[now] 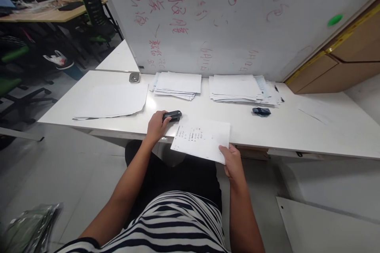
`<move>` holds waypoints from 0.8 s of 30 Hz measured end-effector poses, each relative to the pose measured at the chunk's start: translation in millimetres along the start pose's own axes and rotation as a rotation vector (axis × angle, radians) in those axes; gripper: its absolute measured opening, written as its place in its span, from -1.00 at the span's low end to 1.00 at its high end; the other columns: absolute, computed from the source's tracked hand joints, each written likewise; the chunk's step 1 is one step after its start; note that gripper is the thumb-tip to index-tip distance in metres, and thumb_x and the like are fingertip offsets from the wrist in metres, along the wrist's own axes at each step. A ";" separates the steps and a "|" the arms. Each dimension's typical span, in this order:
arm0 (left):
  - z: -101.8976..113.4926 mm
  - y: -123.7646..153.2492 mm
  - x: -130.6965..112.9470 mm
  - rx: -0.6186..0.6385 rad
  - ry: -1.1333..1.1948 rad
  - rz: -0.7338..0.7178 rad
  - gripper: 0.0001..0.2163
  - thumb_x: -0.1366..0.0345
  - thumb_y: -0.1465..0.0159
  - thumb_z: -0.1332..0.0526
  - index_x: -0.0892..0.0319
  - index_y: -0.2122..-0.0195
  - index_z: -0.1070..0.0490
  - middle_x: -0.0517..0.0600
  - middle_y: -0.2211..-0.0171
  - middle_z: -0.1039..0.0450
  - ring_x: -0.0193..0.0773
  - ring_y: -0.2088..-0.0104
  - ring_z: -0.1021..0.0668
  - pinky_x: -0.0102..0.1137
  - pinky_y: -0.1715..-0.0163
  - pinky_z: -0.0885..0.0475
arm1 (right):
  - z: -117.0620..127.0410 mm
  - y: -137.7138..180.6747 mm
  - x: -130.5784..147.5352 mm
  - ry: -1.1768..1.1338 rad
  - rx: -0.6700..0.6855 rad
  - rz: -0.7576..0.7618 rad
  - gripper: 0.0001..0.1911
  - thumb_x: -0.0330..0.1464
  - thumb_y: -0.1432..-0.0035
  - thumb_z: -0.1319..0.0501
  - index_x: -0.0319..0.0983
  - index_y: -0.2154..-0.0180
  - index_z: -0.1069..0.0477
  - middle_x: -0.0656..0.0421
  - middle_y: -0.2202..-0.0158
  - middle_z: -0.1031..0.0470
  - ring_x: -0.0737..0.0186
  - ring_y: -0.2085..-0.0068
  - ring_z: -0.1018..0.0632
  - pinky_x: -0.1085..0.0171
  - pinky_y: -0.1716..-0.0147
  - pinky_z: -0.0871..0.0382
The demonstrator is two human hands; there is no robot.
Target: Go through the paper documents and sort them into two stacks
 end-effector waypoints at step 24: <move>9.3 0.6 2.5 0.067 0.152 -0.076 -0.75 0.11 -0.33 -0.05 0.10 0.07 -0.31 0.02 0.14 -0.40 -0.19 0.10 -0.43 -0.28 0.08 -0.34 | 0.9 -1.1 19.3 0.029 0.001 -0.046 -0.67 -0.31 0.25 -0.37 -0.25 0.33 -0.52 0.20 0.48 -0.59 0.20 0.50 -0.55 0.33 0.55 -0.39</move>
Point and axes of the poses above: each hand's wrist, its own y-axis away from the middle knuckle, its own z-axis out of the back of the hand, x = y × z, the point moved 1 cm from there along -y, towards the middle knuckle
